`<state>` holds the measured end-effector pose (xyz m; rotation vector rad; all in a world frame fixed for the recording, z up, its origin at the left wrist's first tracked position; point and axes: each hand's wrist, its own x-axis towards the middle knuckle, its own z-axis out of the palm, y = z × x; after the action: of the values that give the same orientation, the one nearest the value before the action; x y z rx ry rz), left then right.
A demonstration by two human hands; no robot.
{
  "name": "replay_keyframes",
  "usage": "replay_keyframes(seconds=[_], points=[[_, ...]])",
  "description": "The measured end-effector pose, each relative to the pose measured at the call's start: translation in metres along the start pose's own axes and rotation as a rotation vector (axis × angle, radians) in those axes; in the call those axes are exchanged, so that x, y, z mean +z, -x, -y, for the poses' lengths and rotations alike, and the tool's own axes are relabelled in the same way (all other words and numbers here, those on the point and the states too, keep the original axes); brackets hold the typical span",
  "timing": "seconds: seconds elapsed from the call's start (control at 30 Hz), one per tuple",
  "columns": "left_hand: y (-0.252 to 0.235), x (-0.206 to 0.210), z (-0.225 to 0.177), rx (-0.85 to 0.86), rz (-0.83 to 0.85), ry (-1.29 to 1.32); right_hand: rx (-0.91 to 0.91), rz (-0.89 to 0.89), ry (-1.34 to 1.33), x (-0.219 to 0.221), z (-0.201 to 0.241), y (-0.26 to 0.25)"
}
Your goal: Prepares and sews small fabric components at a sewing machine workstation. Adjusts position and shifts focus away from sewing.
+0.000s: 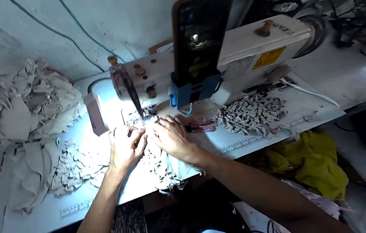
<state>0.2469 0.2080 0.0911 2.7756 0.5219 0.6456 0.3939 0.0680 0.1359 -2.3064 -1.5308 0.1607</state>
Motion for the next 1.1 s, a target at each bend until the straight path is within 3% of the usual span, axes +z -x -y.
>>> replay_keyframes(seconds=[0.17,0.43,0.8,0.97,1.1], points=[[0.002,-0.004,-0.002,0.003,-0.005,-0.026,-0.112,-0.060,-0.017,0.001,-0.010,0.005],[0.001,-0.006,-0.004,-0.017,0.011,-0.024,-0.077,0.013,-0.060,-0.006,-0.012,0.001],[-0.022,-0.012,-0.008,-0.032,0.064,-0.133,0.017,0.080,-0.311,-0.008,-0.009,-0.002],[-0.021,-0.008,0.001,-0.021,0.018,0.006,0.059,0.073,-0.277,-0.010,-0.010,-0.003],[-0.022,-0.008,0.004,0.004,0.019,0.058,-0.057,-0.066,-0.118,-0.001,-0.009,-0.002]])
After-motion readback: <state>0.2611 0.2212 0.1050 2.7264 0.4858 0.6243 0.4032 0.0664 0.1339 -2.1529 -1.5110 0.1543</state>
